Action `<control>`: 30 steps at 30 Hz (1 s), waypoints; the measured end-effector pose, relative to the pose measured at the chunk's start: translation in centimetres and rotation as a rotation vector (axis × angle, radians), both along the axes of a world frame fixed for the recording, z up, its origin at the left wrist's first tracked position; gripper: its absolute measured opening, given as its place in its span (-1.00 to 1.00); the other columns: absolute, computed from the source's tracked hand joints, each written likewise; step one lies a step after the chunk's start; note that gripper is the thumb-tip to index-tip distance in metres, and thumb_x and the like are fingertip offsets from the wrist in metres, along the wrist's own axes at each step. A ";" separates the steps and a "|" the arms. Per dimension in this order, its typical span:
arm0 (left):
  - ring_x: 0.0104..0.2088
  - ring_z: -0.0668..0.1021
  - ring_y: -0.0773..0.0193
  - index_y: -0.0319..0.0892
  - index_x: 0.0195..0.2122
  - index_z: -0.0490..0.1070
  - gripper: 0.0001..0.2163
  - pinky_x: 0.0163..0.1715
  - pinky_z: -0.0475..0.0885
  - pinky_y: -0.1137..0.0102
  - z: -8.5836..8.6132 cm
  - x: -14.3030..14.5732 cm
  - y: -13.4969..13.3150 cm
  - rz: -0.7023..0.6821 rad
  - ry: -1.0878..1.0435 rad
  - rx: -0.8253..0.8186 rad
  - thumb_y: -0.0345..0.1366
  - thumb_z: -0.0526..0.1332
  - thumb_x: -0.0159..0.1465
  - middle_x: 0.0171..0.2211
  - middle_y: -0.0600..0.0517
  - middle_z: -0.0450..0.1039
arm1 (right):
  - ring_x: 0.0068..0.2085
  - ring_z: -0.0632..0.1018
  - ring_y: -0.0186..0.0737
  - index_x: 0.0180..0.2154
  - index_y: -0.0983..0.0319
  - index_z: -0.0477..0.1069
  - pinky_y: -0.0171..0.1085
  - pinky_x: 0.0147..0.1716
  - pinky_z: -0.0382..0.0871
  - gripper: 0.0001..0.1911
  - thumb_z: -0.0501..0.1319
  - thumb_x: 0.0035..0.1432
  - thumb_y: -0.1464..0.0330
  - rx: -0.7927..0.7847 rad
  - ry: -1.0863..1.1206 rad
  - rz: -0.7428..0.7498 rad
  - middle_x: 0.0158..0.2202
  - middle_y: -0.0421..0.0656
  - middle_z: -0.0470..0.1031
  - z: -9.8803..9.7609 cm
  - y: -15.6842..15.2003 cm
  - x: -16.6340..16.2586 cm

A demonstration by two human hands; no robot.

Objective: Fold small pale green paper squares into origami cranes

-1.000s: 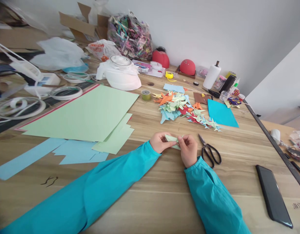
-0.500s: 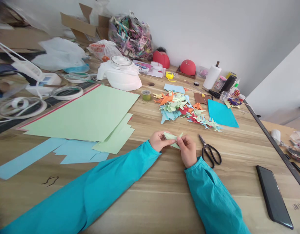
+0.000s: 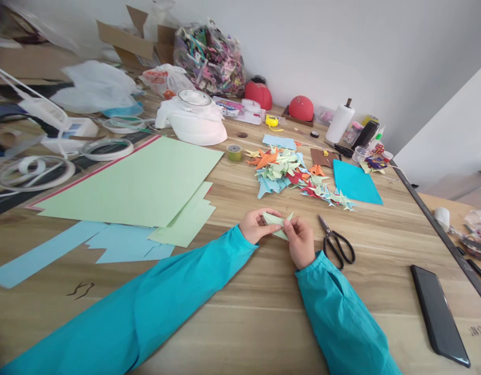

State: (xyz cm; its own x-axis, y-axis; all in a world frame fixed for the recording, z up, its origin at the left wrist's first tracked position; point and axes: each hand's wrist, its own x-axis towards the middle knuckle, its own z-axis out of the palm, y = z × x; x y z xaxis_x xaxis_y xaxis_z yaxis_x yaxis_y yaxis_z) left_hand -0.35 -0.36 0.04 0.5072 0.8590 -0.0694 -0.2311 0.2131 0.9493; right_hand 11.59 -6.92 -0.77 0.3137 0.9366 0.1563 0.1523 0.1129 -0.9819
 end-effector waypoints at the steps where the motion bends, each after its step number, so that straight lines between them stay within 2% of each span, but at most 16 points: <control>1: -0.56 0.46 0.40 -0.28 -0.44 0.40 -0.67 -0.56 0.39 0.52 0.0 0.0 0.0 -0.001 0.000 0.004 -0.38 0.40 -0.27 -0.60 0.08 0.43 | -0.59 0.21 -0.41 -0.56 0.23 0.21 -0.39 -0.63 0.12 -0.68 0.15 0.04 0.15 -0.002 -0.009 -0.001 -0.64 -0.30 0.18 0.0 0.0 0.0; 8: -0.52 0.50 0.31 -0.29 -0.40 0.39 -0.62 -0.52 0.41 0.45 -0.2 0.0 0.1 -0.008 0.000 -0.005 -0.34 0.40 -0.28 -0.58 0.06 0.45 | -0.58 0.25 -0.39 -0.55 0.24 0.24 -0.38 -0.61 0.16 -0.68 0.16 0.02 0.13 -0.003 0.002 0.011 -0.63 -0.29 0.23 -0.1 0.1 0.1; 15: -0.53 0.50 0.33 -0.30 -0.42 0.39 -0.62 -0.58 0.40 0.49 -0.1 -0.2 0.2 0.011 -0.018 -0.045 -0.34 0.41 -0.30 -0.58 0.05 0.46 | -0.60 0.24 -0.42 -0.57 0.26 0.27 -0.38 -0.62 0.12 -0.69 0.16 0.03 0.16 0.002 0.093 0.044 -0.64 -0.29 0.24 0.2 0.0 0.0; 23: -0.45 0.53 0.25 -0.28 -0.40 0.40 -0.61 -0.41 0.45 0.38 -0.4 -0.1 0.3 0.027 -0.007 -0.021 -0.30 0.42 -0.29 -0.52 0.03 0.49 | -0.60 0.26 -0.41 -0.52 0.26 0.31 -0.39 -0.63 0.13 -0.73 0.21 -0.03 0.17 -0.014 0.114 0.039 -0.63 -0.28 0.28 0.4 0.1 -0.1; 30: -0.45 0.53 0.25 -0.28 -0.40 0.39 -0.61 -0.40 0.45 0.37 -0.4 0.0 0.2 0.044 0.024 0.001 -0.27 0.41 -0.27 -0.53 0.03 0.49 | -0.61 0.23 -0.44 -0.53 0.27 0.31 -0.39 -0.63 0.08 -0.76 0.19 0.00 0.22 0.019 0.080 0.058 -0.65 -0.29 0.26 0.5 0.1 -0.1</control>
